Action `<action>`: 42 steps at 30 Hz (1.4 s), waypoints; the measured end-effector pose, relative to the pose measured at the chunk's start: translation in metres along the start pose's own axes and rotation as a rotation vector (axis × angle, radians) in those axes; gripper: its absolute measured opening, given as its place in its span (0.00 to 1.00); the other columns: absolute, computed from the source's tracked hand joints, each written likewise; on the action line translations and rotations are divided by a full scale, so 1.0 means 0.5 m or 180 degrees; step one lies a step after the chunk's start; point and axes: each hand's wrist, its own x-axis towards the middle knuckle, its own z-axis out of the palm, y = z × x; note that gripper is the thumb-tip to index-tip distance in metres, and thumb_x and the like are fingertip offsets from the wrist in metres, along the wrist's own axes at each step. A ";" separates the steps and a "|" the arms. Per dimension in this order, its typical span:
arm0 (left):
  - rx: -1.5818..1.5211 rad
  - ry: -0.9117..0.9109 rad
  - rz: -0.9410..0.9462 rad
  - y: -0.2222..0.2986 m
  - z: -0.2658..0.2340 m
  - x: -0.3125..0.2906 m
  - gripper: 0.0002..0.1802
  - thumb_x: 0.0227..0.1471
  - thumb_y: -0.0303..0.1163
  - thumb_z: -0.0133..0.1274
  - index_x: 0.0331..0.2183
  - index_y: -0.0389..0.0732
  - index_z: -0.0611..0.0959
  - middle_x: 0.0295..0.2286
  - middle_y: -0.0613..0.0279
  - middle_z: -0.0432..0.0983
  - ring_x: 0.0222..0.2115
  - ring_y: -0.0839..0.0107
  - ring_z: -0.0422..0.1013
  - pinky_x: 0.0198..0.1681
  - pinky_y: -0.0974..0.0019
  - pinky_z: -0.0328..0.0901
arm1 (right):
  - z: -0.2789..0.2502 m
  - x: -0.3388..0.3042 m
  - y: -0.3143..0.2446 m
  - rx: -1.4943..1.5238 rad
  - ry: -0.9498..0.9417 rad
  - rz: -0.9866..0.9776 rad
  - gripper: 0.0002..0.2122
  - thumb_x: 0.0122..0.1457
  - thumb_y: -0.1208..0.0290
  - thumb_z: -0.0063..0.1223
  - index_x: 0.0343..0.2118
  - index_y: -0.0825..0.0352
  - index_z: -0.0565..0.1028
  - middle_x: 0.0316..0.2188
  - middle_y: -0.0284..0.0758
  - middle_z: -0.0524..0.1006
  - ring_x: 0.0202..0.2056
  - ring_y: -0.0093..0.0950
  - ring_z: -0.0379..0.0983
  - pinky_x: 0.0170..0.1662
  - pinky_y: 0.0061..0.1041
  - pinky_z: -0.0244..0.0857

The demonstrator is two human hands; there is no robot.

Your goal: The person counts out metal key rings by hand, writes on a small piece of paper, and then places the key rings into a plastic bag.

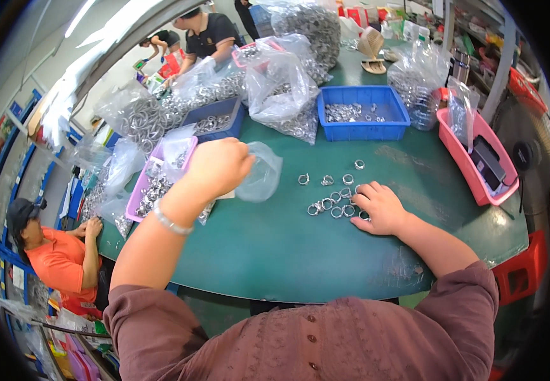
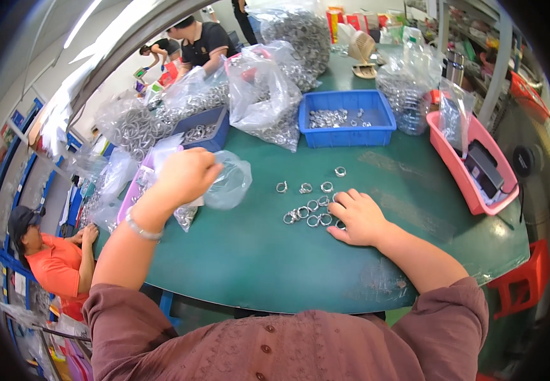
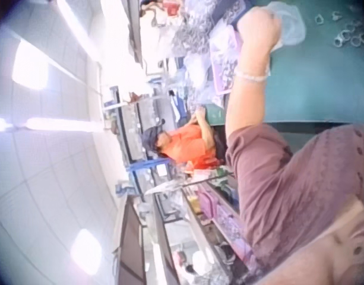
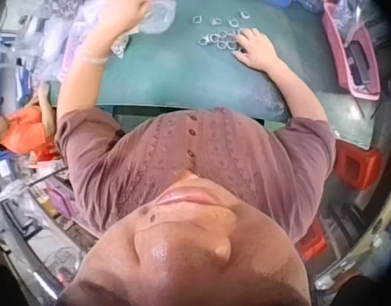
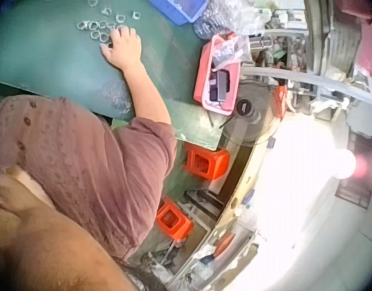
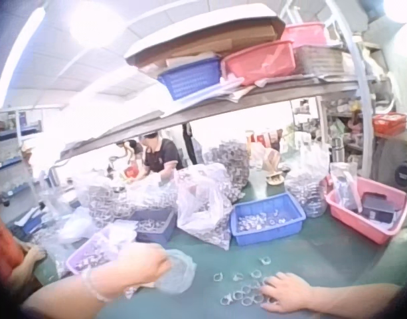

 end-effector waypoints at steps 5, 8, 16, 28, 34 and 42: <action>-0.0282 0.1147 -0.0560 -0.050 -0.279 -0.206 0.06 0.37 0.24 0.54 0.23 0.33 0.75 0.20 0.56 0.71 0.24 0.64 0.70 0.29 0.66 0.63 | 0.000 -0.008 0.006 0.0046 0.0200 0.0065 0.15 0.44 0.62 0.58 0.33 0.63 0.71 0.34 0.35 0.69 0.33 0.34 0.68 0.33 0.32 0.64; -0.1127 0.1698 -0.1460 -0.083 -0.362 -0.347 0.05 0.38 0.21 0.52 0.24 0.33 0.73 0.20 0.69 0.63 0.23 0.82 0.59 0.26 0.76 0.56 | 0.007 -0.004 0.014 0.0027 0.0186 -0.0015 0.14 0.44 0.63 0.58 0.32 0.63 0.70 0.33 0.35 0.69 0.33 0.34 0.69 0.33 0.33 0.65; -0.0741 0.0514 -0.0834 -0.016 -0.265 -0.331 0.11 0.36 0.19 0.48 0.28 0.36 0.79 0.21 0.58 0.73 0.22 0.69 0.68 0.27 0.69 0.63 | 0.019 0.001 0.035 0.0135 0.0219 -0.0131 0.10 0.44 0.67 0.57 0.28 0.63 0.69 0.32 0.35 0.69 0.30 0.35 0.70 0.29 0.33 0.66; -0.0908 0.0338 -0.1055 0.049 -0.004 -0.095 0.21 0.41 0.24 0.46 0.42 0.33 0.75 0.34 0.42 0.73 0.35 0.46 0.70 0.39 0.53 0.66 | 0.008 0.003 0.070 0.1404 0.0665 0.0805 0.08 0.46 0.71 0.57 0.24 0.65 0.69 0.27 0.34 0.71 0.25 0.29 0.69 0.28 0.27 0.64; -0.1460 0.0105 -0.0952 0.050 0.093 -0.035 0.28 0.38 0.23 0.47 0.47 0.31 0.73 0.24 0.46 0.75 0.26 0.51 0.72 0.31 0.56 0.66 | -0.076 0.106 0.006 0.4206 0.0465 0.2164 0.08 0.54 0.67 0.55 0.26 0.64 0.70 0.21 0.28 0.70 0.21 0.16 0.65 0.21 0.17 0.59; -0.1345 -0.0267 -0.0687 0.107 0.110 -0.024 0.31 0.41 0.24 0.51 0.51 0.34 0.67 0.36 0.41 0.74 0.38 0.48 0.71 0.41 0.54 0.67 | -0.063 0.222 -0.175 0.6044 -0.0034 0.1785 0.07 0.54 0.68 0.53 0.26 0.63 0.69 0.22 0.30 0.73 0.19 0.17 0.68 0.16 0.16 0.59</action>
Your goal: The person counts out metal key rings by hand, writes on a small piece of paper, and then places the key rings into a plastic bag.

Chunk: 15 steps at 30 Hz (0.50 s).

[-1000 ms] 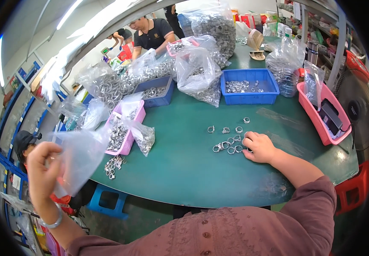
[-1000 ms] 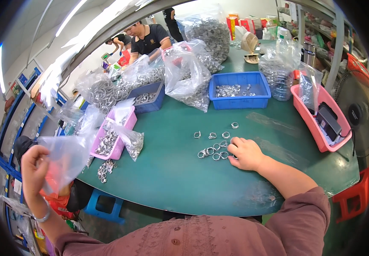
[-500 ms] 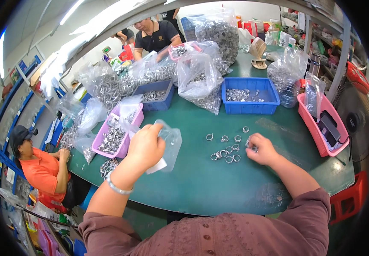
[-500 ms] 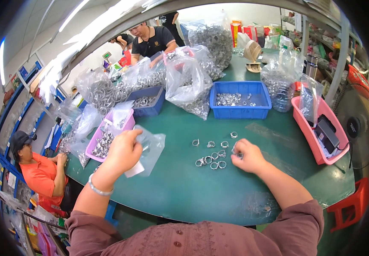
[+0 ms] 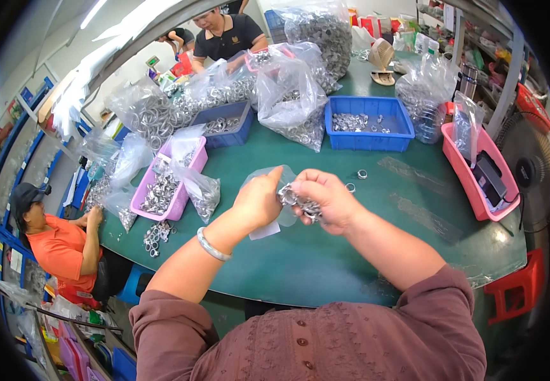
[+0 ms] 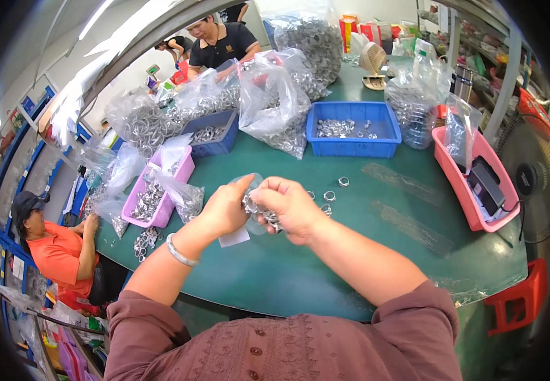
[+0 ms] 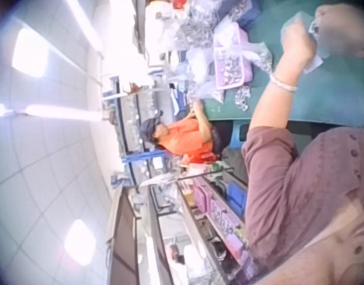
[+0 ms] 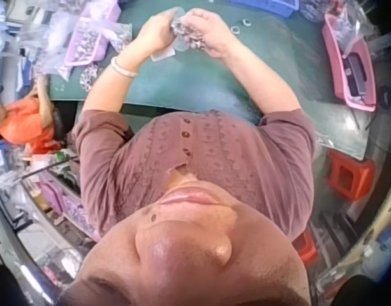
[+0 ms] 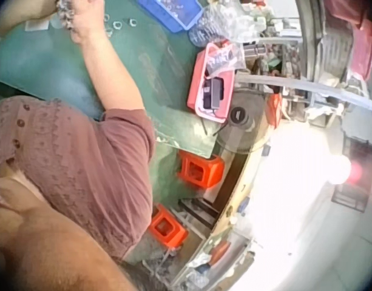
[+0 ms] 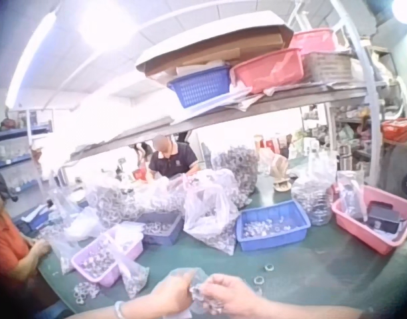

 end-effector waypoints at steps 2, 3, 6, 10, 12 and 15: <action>0.0111 -0.0052 -0.0069 0.007 -0.002 -0.004 0.31 0.40 0.24 0.51 0.50 0.34 0.67 0.36 0.40 0.74 0.37 0.48 0.72 0.40 0.53 0.67 | 0.002 0.014 0.025 0.0108 0.0165 0.0056 0.07 0.54 0.68 0.53 0.27 0.64 0.68 0.22 0.32 0.72 0.18 0.19 0.69 0.15 0.17 0.60; 0.0203 -0.0131 -0.0165 0.003 0.000 -0.009 0.31 0.40 0.23 0.51 0.50 0.34 0.67 0.35 0.40 0.74 0.36 0.47 0.72 0.39 0.53 0.67 | 0.004 0.019 0.033 0.0154 0.0283 0.0119 0.07 0.55 0.69 0.52 0.28 0.65 0.68 0.22 0.34 0.73 0.18 0.21 0.70 0.15 0.19 0.62; 0.0064 -0.0258 -0.0250 -0.005 -0.002 -0.021 0.32 0.40 0.23 0.51 0.51 0.33 0.66 0.34 0.41 0.74 0.36 0.47 0.72 0.39 0.53 0.67 | 0.005 0.028 0.054 0.0094 0.0527 0.0197 0.07 0.55 0.69 0.52 0.27 0.65 0.68 0.21 0.33 0.72 0.18 0.21 0.70 0.14 0.19 0.61; 0.0206 -0.0207 -0.0214 0.006 0.003 -0.027 0.34 0.41 0.23 0.51 0.53 0.32 0.63 0.35 0.42 0.74 0.37 0.49 0.72 0.40 0.54 0.67 | 0.009 0.042 0.078 0.0040 0.0785 0.0201 0.07 0.55 0.68 0.52 0.27 0.64 0.67 0.20 0.32 0.71 0.18 0.21 0.69 0.13 0.19 0.59; 0.0060 -0.0269 -0.0165 0.012 0.003 -0.030 0.34 0.41 0.23 0.51 0.53 0.32 0.62 0.36 0.43 0.74 0.38 0.50 0.72 0.40 0.54 0.67 | 0.009 0.047 0.080 0.0038 0.0963 0.0102 0.08 0.55 0.67 0.52 0.27 0.64 0.67 0.19 0.32 0.71 0.17 0.21 0.68 0.13 0.20 0.58; -0.0133 -0.0468 -0.0233 0.022 0.009 -0.030 0.36 0.41 0.22 0.50 0.54 0.30 0.60 0.37 0.41 0.73 0.39 0.51 0.72 0.41 0.55 0.67 | 0.009 0.054 0.084 -0.0095 0.1226 0.0087 0.09 0.55 0.64 0.52 0.27 0.64 0.67 0.19 0.30 0.70 0.17 0.19 0.64 0.15 0.20 0.55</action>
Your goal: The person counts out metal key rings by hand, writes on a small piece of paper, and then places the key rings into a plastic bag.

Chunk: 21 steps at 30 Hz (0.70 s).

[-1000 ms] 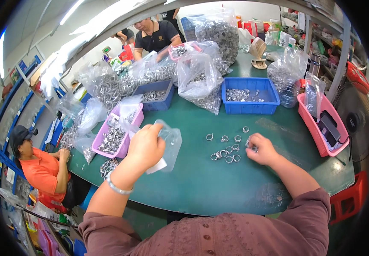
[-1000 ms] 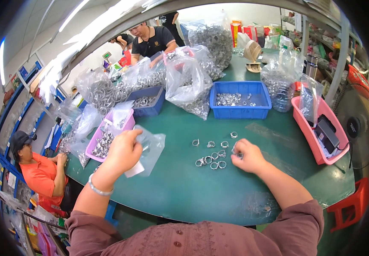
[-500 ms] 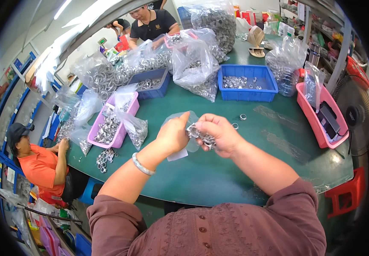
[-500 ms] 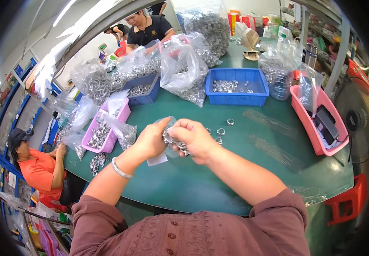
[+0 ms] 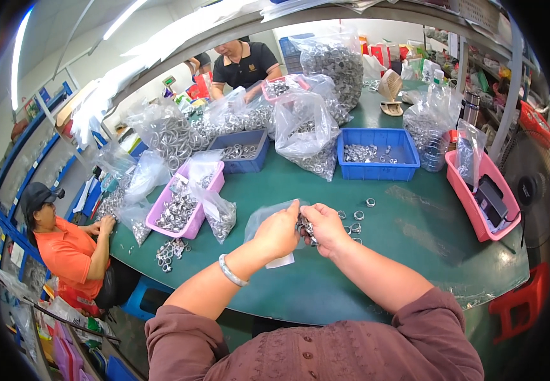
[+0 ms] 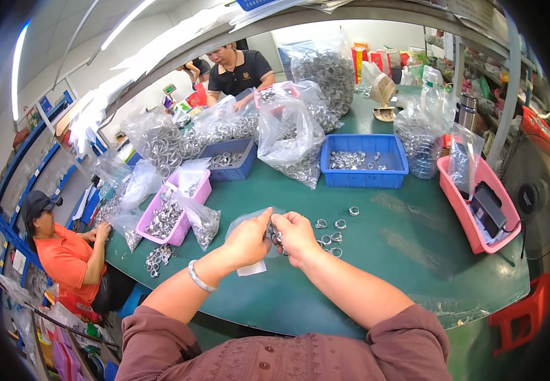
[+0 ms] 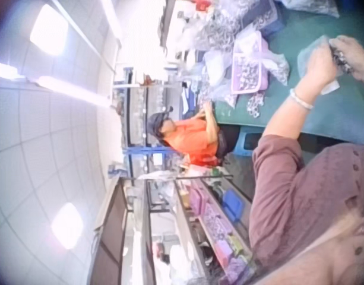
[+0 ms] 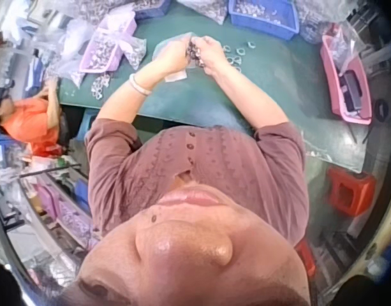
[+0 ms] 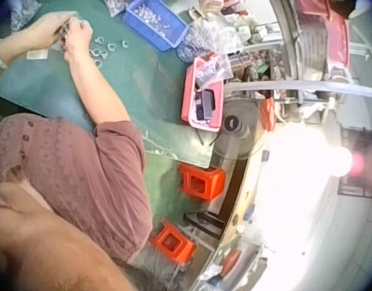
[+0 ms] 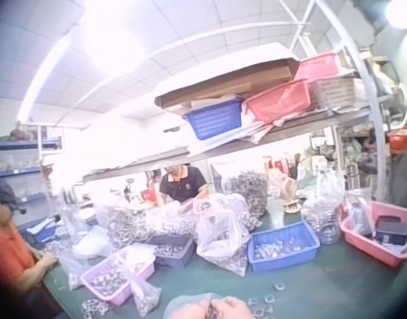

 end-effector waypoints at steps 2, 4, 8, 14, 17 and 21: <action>-0.0058 0.0521 0.0326 -0.007 0.018 -0.002 0.34 0.40 0.22 0.49 0.52 0.26 0.63 0.31 0.40 0.75 0.33 0.49 0.72 0.37 0.56 0.67 | 0.003 0.005 0.003 -0.0026 0.0045 0.0011 0.09 0.55 0.64 0.50 0.28 0.64 0.68 0.19 0.31 0.70 0.17 0.20 0.64 0.15 0.21 0.54; -0.0144 0.0529 0.0331 -0.002 0.022 0.001 0.34 0.40 0.21 0.49 0.53 0.26 0.62 0.32 0.40 0.74 0.34 0.49 0.72 0.37 0.56 0.67 | -0.001 0.012 0.014 -0.0046 0.0118 0.0037 0.09 0.56 0.64 0.49 0.28 0.65 0.68 0.19 0.31 0.70 0.16 0.20 0.64 0.15 0.22 0.54; -0.0386 0.0621 0.0318 -0.001 0.023 0.005 0.34 0.40 0.20 0.49 0.53 0.26 0.62 0.34 0.40 0.74 0.34 0.49 0.72 0.38 0.55 0.66 | -0.004 0.025 0.017 -0.0089 -0.0174 0.0183 0.10 0.57 0.63 0.46 0.28 0.65 0.70 0.20 0.31 0.70 0.17 0.21 0.64 0.15 0.23 0.54; -0.0423 0.0482 0.0102 0.013 0.024 -0.004 0.36 0.41 0.20 0.47 0.56 0.30 0.59 0.40 0.38 0.71 0.40 0.47 0.69 0.44 0.54 0.64 | -0.010 0.029 0.009 -0.0269 -0.0343 0.0433 0.11 0.59 0.62 0.40 0.29 0.64 0.71 0.20 0.31 0.70 0.17 0.23 0.64 0.15 0.24 0.54; -0.0581 0.0735 0.0154 -0.001 0.040 -0.006 0.35 0.42 0.21 0.46 0.56 0.31 0.60 0.40 0.38 0.70 0.40 0.46 0.69 0.44 0.53 0.64 | -0.004 0.033 0.009 -0.0220 -0.0293 0.0464 0.12 0.60 0.63 0.38 0.32 0.65 0.71 0.21 0.31 0.70 0.18 0.23 0.65 0.16 0.26 0.56; -0.0721 0.1093 0.0348 -0.007 0.063 -0.001 0.34 0.43 0.21 0.46 0.55 0.33 0.62 0.39 0.41 0.71 0.39 0.47 0.69 0.43 0.53 0.64 | -0.003 0.045 0.018 -0.0189 -0.0224 0.0573 0.14 0.62 0.62 0.38 0.36 0.68 0.72 0.28 0.33 0.74 0.26 0.24 0.72 0.25 0.26 0.66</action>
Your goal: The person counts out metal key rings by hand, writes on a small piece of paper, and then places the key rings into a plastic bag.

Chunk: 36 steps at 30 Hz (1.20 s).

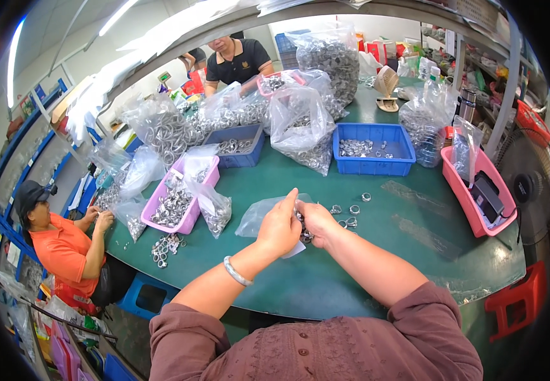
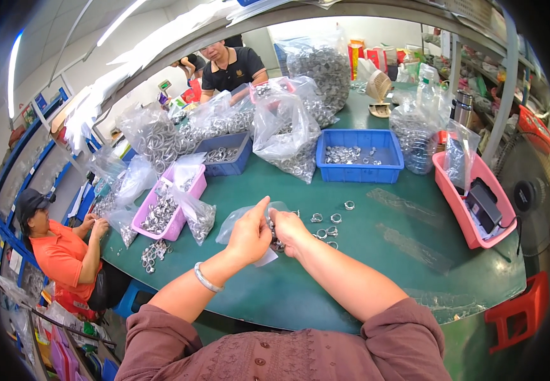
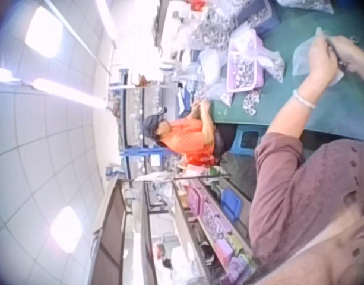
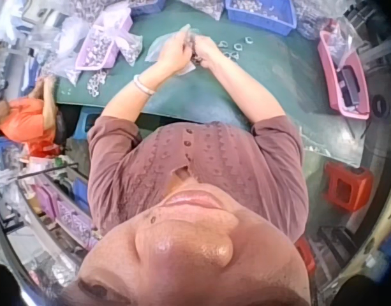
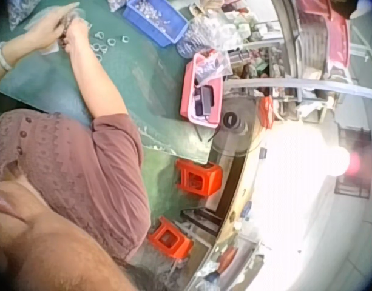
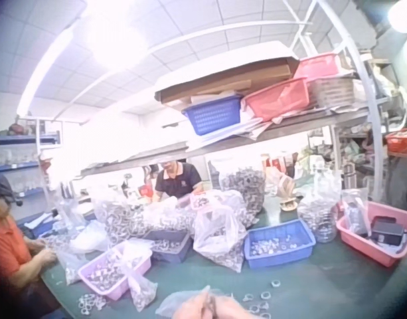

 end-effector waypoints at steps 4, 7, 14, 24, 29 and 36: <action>-0.0351 0.0721 0.0410 -0.011 0.019 -0.002 0.30 0.42 0.19 0.47 0.52 0.35 0.68 0.21 0.59 0.68 0.20 0.69 0.66 0.26 0.67 0.63 | 0.019 -0.005 0.000 0.0304 -0.0109 0.0095 0.14 0.63 0.64 0.35 0.37 0.70 0.70 0.28 0.38 0.73 0.25 0.28 0.72 0.24 0.27 0.66; -0.0622 0.0458 0.0158 0.006 0.016 -0.004 0.30 0.42 0.20 0.47 0.51 0.34 0.69 0.22 0.58 0.70 0.21 0.68 0.67 0.27 0.66 0.64 | 0.016 0.001 -0.002 0.0453 -0.0013 0.0027 0.14 0.63 0.65 0.34 0.38 0.71 0.68 0.28 0.39 0.74 0.26 0.28 0.73 0.26 0.28 0.67; -0.1528 0.0611 -0.0050 -0.009 0.025 -0.001 0.29 0.44 0.16 0.45 0.52 0.33 0.68 0.22 0.71 0.65 0.21 0.86 0.61 0.24 0.80 0.58 | 0.023 0.047 -0.006 0.0475 -0.0124 0.0055 0.14 0.62 0.64 0.34 0.38 0.68 0.69 0.28 0.37 0.74 0.26 0.27 0.72 0.26 0.26 0.67; -0.1939 0.1055 -0.0371 -0.048 -0.040 0.010 0.26 0.45 0.18 0.45 0.51 0.32 0.67 0.23 0.70 0.66 0.21 0.85 0.62 0.24 0.79 0.60 | 0.049 0.015 -0.072 -0.2585 -0.0503 -0.0500 0.16 0.56 0.63 0.44 0.38 0.70 0.77 0.32 0.41 0.77 0.32 0.32 0.74 0.36 0.34 0.67; -0.1949 0.1159 -0.0531 -0.057 -0.068 0.005 0.27 0.46 0.19 0.45 0.51 0.32 0.67 0.24 0.69 0.67 0.21 0.85 0.62 0.24 0.80 0.60 | -0.009 -0.032 -0.097 -0.2584 -0.0599 -0.2481 0.12 0.55 0.65 0.50 0.34 0.70 0.77 0.27 0.41 0.78 0.28 0.29 0.75 0.34 0.27 0.67; -0.2078 0.1062 -0.0556 -0.043 -0.063 0.017 0.27 0.46 0.19 0.45 0.51 0.32 0.67 0.25 0.69 0.67 0.21 0.85 0.62 0.25 0.79 0.60 | -0.268 -0.044 -0.064 -0.4422 0.0455 -0.2425 0.31 0.50 0.46 0.53 0.52 0.64 0.67 0.55 0.48 0.61 0.56 0.44 0.56 0.56 0.39 0.53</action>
